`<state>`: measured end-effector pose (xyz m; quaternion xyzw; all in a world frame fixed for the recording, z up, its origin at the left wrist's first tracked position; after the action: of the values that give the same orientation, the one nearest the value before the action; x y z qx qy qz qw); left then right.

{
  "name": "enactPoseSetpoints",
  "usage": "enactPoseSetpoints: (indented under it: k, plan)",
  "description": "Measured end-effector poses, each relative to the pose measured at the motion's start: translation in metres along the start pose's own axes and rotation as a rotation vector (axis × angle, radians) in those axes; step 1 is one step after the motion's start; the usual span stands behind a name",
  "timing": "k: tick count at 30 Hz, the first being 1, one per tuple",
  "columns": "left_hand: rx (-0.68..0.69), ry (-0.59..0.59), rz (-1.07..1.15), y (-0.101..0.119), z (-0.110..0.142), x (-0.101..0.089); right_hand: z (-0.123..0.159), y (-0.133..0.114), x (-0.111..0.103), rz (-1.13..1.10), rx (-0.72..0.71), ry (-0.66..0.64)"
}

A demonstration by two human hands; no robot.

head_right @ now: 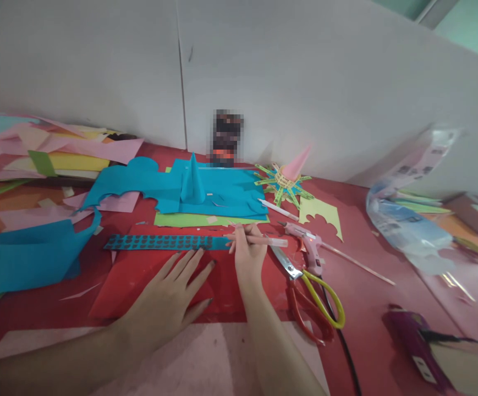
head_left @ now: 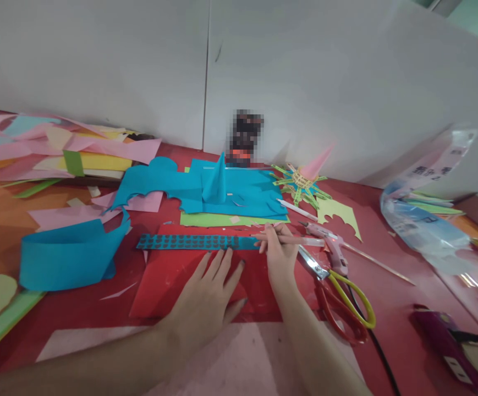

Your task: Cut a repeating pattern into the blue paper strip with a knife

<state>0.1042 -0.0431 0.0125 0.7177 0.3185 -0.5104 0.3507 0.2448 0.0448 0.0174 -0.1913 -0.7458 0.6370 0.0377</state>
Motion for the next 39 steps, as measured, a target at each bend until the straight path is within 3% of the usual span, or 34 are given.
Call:
enactPoseSetpoints:
  k: [5, 16, 39]
  plan:
    - [-0.014, -0.016, 0.008, -0.001, -0.002, -0.001, 0.001, 0.0, 0.002, 0.036, 0.007, -0.035]
    - [-0.014, -0.042, 0.04, -0.002, -0.001, 0.003, -0.004, -0.001, 0.011, 0.138, -0.055, -0.268]
    - [0.005, -0.044, 0.066, -0.002, -0.001, 0.005, -0.004, 0.002, 0.011, 0.167, -0.095, -0.278]
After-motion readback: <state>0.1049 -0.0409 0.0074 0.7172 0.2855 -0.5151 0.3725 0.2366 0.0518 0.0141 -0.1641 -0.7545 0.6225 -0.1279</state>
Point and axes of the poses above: each hand's wrist, its own z-axis away from the middle knuckle, its own x-axis out of the palm, y = z × x, the point moved 5 cm from there along -z, towards the middle knuckle, and after that the axes turned 9 degrees about z, right-handed, at the moved point
